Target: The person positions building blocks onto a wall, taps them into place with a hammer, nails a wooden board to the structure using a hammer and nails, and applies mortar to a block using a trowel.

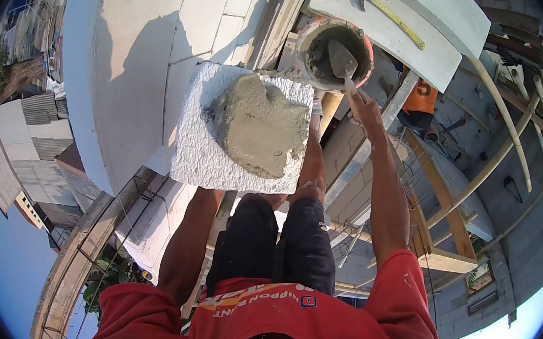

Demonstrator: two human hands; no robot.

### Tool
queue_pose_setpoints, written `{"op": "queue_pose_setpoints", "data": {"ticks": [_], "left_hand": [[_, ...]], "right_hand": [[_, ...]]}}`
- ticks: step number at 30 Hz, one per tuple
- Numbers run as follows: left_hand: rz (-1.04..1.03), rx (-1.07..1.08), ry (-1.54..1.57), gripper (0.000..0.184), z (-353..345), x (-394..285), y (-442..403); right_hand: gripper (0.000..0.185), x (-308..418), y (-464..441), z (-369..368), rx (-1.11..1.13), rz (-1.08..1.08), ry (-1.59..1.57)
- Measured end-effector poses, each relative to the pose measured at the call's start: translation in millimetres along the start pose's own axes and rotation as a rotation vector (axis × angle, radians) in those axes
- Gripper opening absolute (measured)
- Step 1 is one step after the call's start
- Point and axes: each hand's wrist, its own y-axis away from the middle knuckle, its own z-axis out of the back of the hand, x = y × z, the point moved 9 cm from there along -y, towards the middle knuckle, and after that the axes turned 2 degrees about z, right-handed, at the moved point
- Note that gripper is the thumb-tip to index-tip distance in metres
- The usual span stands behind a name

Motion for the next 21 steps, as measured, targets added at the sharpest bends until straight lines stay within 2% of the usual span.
{"op": "queue_pose_setpoints", "data": {"ticks": [1, 3, 7, 8, 11, 15, 17, 20, 21], "left_hand": [[-0.020, 0.005, -0.006, 0.091, -9.8, -0.9, 8.9], [-0.062, 0.008, -0.016, 0.092, -20.2, -4.3, 34.4], [-0.142, -0.003, -0.039, 0.092, -18.2, -12.9, 69.3], [-0.155, -0.009, -0.042, 0.092, -16.0, -13.7, 74.0], [-0.187, -0.031, -0.045, 0.093, -6.6, -15.7, 83.3], [-0.235, -0.023, -0.090, 0.093, 5.1, -31.3, 77.6], [-0.259, -0.010, -0.132, 0.094, 11.1, -42.5, 70.9], [-0.199, 0.049, -0.163, 0.099, -31.3, -43.6, 55.0], [-0.222, -0.134, -0.223, 0.101, -17.1, -48.0, 56.0]], "right_hand": [[0.049, -7.8, -12.0, -6.5, 0.027, -0.022, -0.083], [0.049, -30.7, -26.4, -7.5, 0.002, -0.044, -0.070], [0.046, -32.8, -27.2, -4.6, -0.043, -0.145, -0.047], [0.046, -46.1, -43.9, 4.4, -0.152, -0.102, -0.048], [0.045, -41.1, -36.8, 23.2, -0.229, -0.074, 0.049], [0.041, -27.2, 70.2, 29.8, -0.241, -0.164, -0.496], [0.043, 5.8, 155.5, 35.6, -0.204, -0.141, -0.466], [0.057, 53.3, 265.8, 51.5, -0.087, -0.112, -0.505], [0.062, 68.5, 296.8, 56.9, -0.047, -0.095, -0.515]]}}
